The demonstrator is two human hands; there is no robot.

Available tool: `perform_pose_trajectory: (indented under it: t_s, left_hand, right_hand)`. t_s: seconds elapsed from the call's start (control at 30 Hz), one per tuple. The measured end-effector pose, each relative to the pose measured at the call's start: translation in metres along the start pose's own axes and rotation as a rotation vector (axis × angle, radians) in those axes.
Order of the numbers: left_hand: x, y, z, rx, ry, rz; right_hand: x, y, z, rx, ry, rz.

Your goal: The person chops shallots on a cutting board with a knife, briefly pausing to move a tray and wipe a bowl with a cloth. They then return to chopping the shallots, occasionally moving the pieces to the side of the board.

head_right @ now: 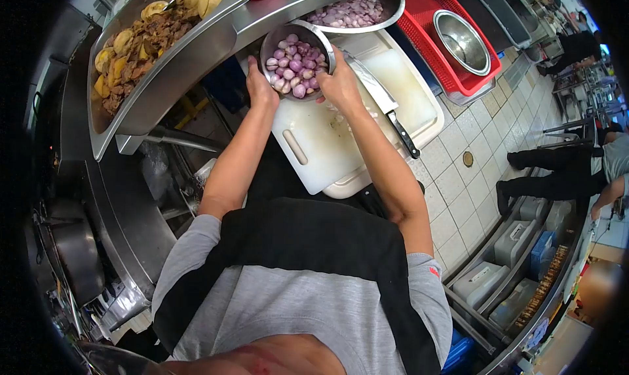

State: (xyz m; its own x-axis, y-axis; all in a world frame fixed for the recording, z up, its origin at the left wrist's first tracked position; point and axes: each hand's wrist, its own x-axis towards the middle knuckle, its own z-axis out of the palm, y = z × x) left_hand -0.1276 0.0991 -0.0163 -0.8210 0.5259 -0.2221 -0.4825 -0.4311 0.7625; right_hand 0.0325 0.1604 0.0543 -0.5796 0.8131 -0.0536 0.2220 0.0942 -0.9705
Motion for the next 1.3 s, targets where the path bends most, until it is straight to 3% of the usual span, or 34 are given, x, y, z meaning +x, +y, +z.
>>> perform_pose_trajectory:
  t_s: [0.23,0.4,0.47,0.57,0.73,0.93,1.0,1.07,1.13,1.3]
  left_hand:
    - [-0.012,-0.007,0.002,0.098,-0.001,0.217]
    - [-0.029,0.002,0.012,0.187,-0.034,0.216]
    - [-0.03,0.003,0.019,0.188,-0.06,0.256]
    - [-0.006,-0.015,0.017,0.261,-0.063,0.393]
    - [-0.002,-0.018,0.012,0.315,-0.052,0.501]
    - [-0.041,-0.005,0.002,0.345,-0.026,0.46]
    - [-0.064,0.0,0.0,0.469,-0.034,0.512]
    - [-0.07,-0.009,-0.004,0.528,-0.096,0.511]
    - [-0.081,-0.012,0.009,0.668,-0.072,0.585]
    - [-0.059,-0.018,0.03,0.535,-0.021,0.585]
  right_hand:
    - [-0.031,-0.033,0.01,-0.058,0.014,0.01]
    - [-0.055,-0.018,0.022,-0.008,0.014,0.022]
    - [-0.054,0.004,0.032,-0.025,0.159,-0.21]
    - [-0.051,0.023,0.037,-0.113,0.267,-0.35]
    - [-0.055,0.015,0.035,0.04,0.225,-0.257]
    - [-0.069,0.021,0.042,0.358,0.189,-0.108]
    - [-0.073,0.03,0.045,0.281,0.242,-0.273]
    - [-0.074,0.032,0.046,0.248,0.246,-0.303]
    - [-0.07,0.031,0.047,-0.156,0.394,-0.529]
    - [-0.062,0.032,0.042,-0.312,0.365,-0.611]
